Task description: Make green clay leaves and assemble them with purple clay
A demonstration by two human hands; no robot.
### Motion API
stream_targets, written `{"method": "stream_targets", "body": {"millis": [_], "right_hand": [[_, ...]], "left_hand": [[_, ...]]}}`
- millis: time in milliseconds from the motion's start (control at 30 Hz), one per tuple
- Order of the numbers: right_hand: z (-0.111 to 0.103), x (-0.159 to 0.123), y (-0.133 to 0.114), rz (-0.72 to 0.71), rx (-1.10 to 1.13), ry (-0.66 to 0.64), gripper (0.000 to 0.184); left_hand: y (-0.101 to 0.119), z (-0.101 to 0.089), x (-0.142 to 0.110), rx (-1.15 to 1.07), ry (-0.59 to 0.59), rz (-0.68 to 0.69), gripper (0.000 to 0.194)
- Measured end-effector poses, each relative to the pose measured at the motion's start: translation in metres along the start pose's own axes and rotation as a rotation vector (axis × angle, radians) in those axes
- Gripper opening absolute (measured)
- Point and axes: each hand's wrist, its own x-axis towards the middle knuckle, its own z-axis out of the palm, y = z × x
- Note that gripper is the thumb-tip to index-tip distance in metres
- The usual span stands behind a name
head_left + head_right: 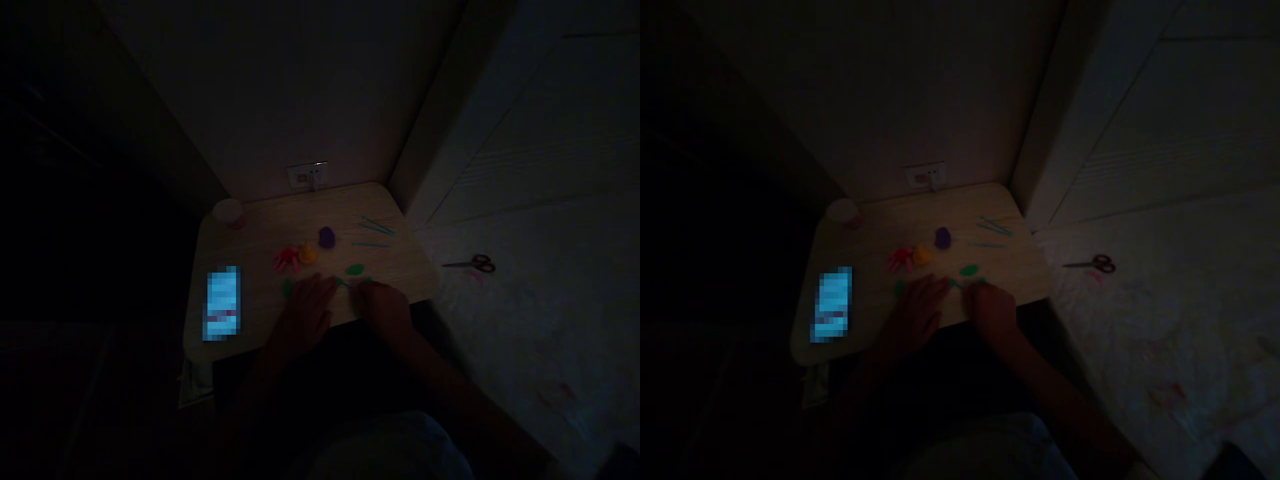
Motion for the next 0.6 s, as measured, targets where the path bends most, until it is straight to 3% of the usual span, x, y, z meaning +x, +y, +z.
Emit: {"method": "stream_targets", "body": {"millis": [333,600], "right_hand": [[-0.0069,0.0003,-0.002,-0.021,-0.056,-0.067,0.04],[-0.0082,0.0017,0.0014,-0.026,-0.064,-0.043,0.041]], "left_hand": [[0.0001,0.0004,0.001,0.014,0.011,0.005,0.07],[0.0024,0.0023,0.0012,0.026,-0.001,0.009,0.068]]}}
